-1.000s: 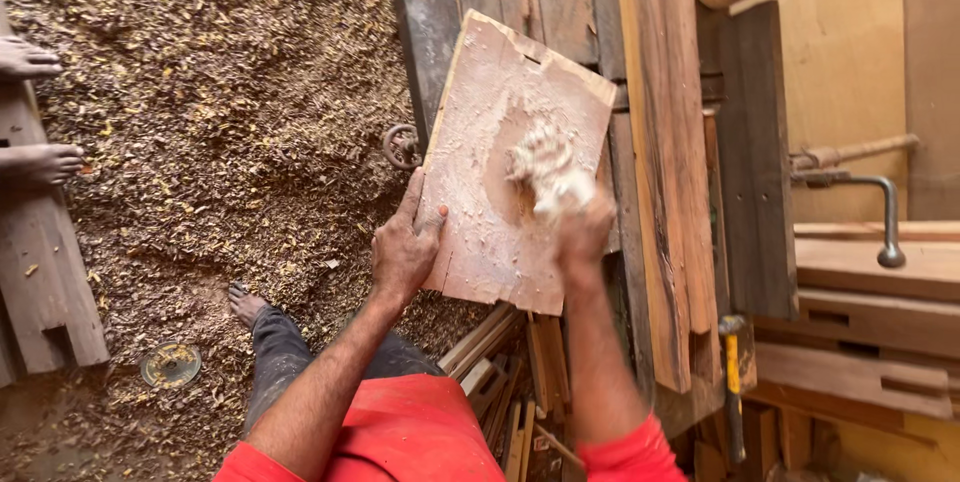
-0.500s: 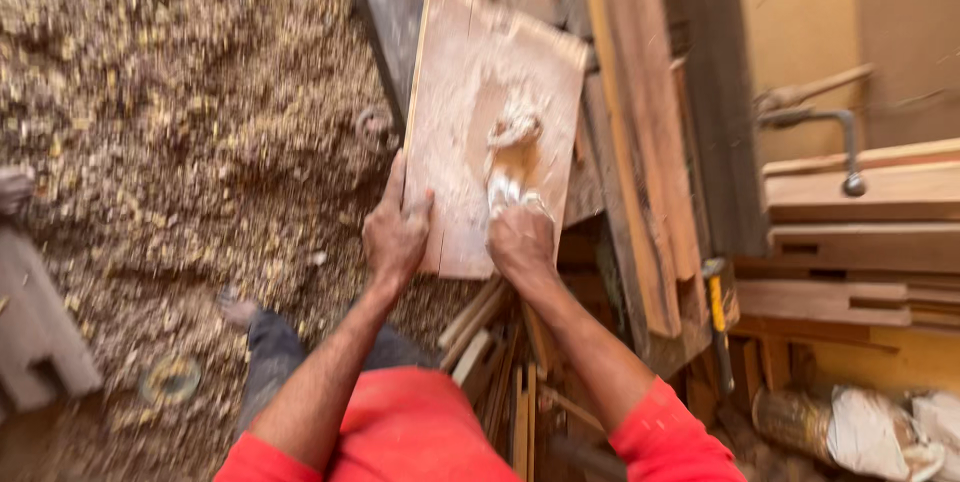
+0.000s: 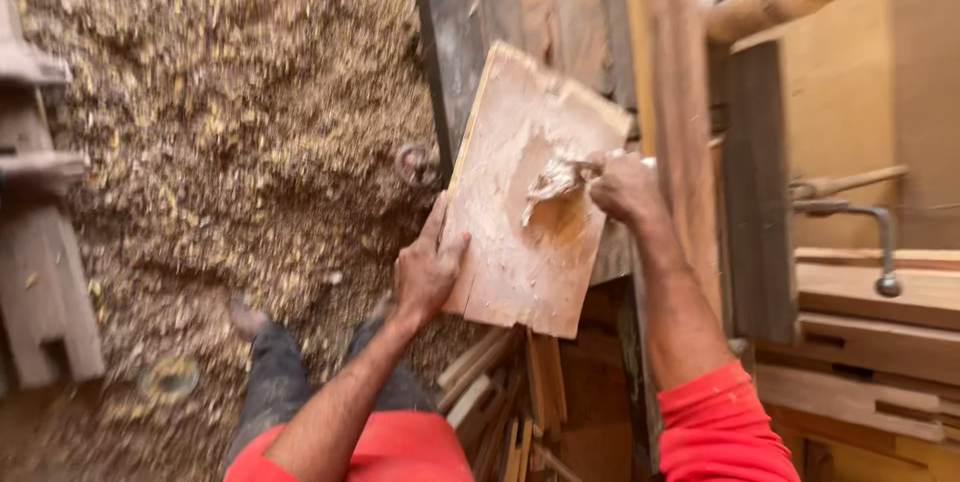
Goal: The person sands a wooden board and a long wooden beam by hand with a piece of sandpaper. They first sand the surface of a small flat board and then move to sand the edges and sides of a long wooden beam resting on a workbench.
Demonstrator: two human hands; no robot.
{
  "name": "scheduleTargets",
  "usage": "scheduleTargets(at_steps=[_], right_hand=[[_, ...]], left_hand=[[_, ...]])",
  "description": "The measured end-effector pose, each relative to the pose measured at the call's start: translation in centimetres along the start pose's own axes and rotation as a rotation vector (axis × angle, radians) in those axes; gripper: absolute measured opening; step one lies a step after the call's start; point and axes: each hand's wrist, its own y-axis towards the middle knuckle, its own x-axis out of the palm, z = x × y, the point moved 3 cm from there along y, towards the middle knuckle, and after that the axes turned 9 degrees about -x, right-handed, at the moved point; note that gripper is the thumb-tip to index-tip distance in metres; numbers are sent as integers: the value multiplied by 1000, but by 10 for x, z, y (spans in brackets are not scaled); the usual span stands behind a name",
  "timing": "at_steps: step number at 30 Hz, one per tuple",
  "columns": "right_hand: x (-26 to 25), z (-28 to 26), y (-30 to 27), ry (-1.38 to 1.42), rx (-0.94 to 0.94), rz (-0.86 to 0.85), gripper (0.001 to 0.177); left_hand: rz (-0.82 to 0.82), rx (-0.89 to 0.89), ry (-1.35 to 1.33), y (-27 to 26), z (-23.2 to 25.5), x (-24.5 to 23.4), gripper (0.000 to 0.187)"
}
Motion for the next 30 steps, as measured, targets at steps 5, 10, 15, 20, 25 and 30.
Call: scheduleTargets(at_steps=[5, 10, 15, 20, 25, 30], right_hand=[[57, 18, -22, 70, 133, -111, 32], [53, 13, -19, 381, 403, -184, 23], [25, -25, -49, 156, -58, 245, 16], [40, -40, -72, 796, 736, 125, 17], [73, -72, -63, 1001, 949, 680, 16], [62, -67, -19, 855, 1021, 627, 16]], left_hand=[[-221, -310, -68, -16, -17, 19, 67], [-188, -216, -99, -9, -17, 17, 70], [-186, -246, -64, -14, -23, 22, 72], [-194, -139, 0, -6, -18, 26, 77], [-267, -161, 100, -21, -33, 17, 79], [-195, -78, 7, 8, -14, 18, 76]])
